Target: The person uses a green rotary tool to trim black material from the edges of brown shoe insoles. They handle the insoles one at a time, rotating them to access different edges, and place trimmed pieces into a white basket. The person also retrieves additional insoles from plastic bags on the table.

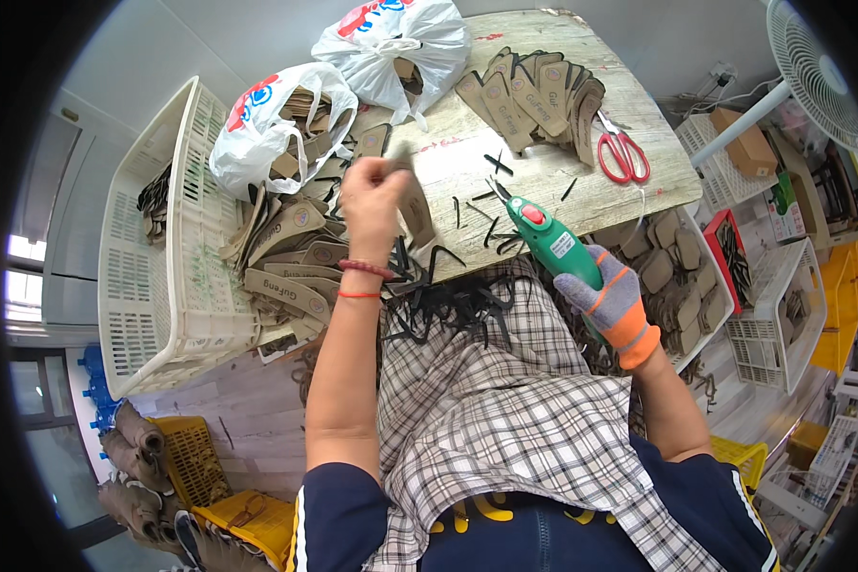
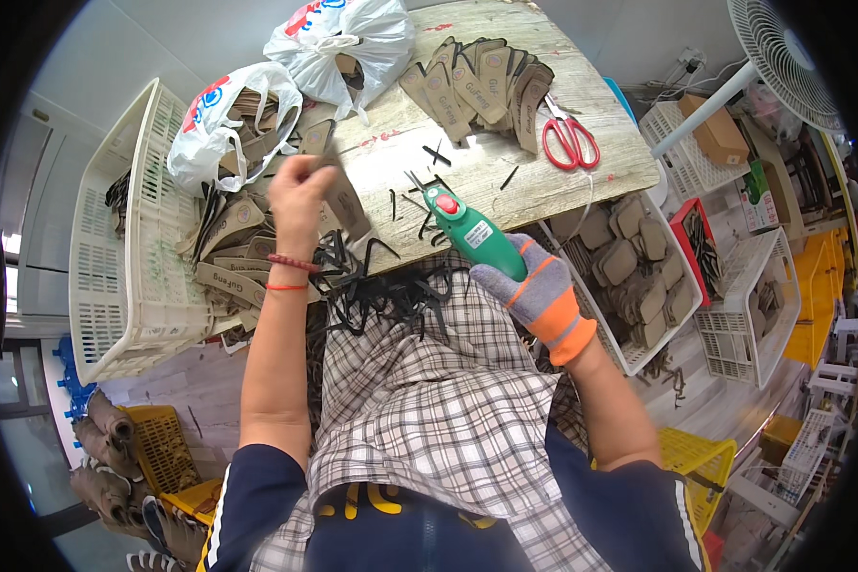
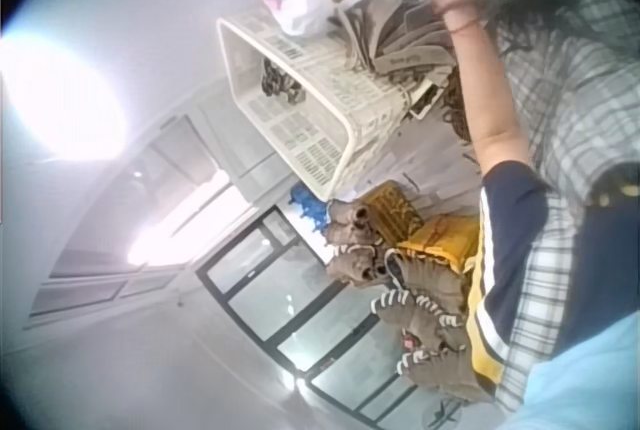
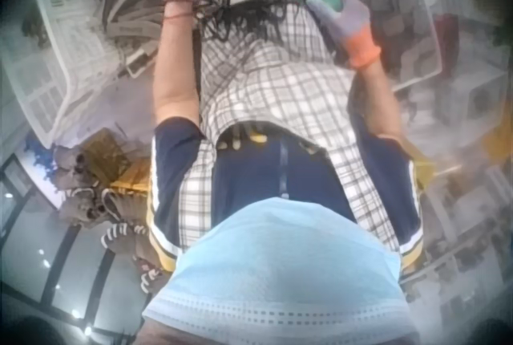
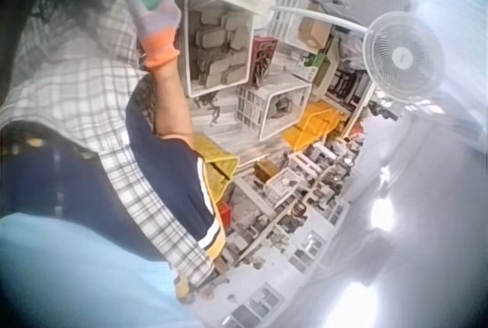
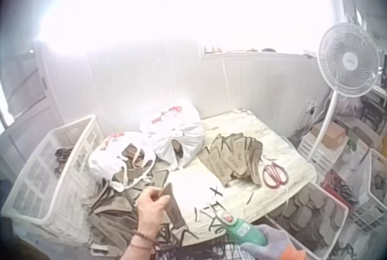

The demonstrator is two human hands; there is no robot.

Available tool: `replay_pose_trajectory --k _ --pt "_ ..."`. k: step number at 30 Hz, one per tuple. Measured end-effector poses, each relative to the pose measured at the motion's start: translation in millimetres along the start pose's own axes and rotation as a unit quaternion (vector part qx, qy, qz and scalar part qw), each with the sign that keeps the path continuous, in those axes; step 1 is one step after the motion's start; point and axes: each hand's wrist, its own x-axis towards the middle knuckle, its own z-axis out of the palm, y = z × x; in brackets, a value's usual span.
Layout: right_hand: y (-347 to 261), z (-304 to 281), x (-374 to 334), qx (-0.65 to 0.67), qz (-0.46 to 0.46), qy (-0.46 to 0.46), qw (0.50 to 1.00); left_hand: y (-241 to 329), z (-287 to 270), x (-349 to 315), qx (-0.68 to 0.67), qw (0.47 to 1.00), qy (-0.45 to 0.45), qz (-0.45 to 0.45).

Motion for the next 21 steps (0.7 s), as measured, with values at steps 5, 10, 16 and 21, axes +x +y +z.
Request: replay_pose_trajectory --k 5,10,16,21 --pt "6 6 -3 -0.013 0.020 -0.002 1.000 -16 0 -38 -0.423 0.839 0.152 -0.307" --pt "2 10 -6 -0.017 0.070 -0.002 0.997 -10 22 -83 -0.501 0.749 0.000 -0.433" --pt "6 18 -12 -0.052 0.047 -0.010 0.998 16 38 -79 -0.436 0.856 -0.001 -0.278" --pt "3 22 -13 -0.081 0.034 -0.011 0.996 14 46 -77 -0.393 0.891 0.023 -0.228"
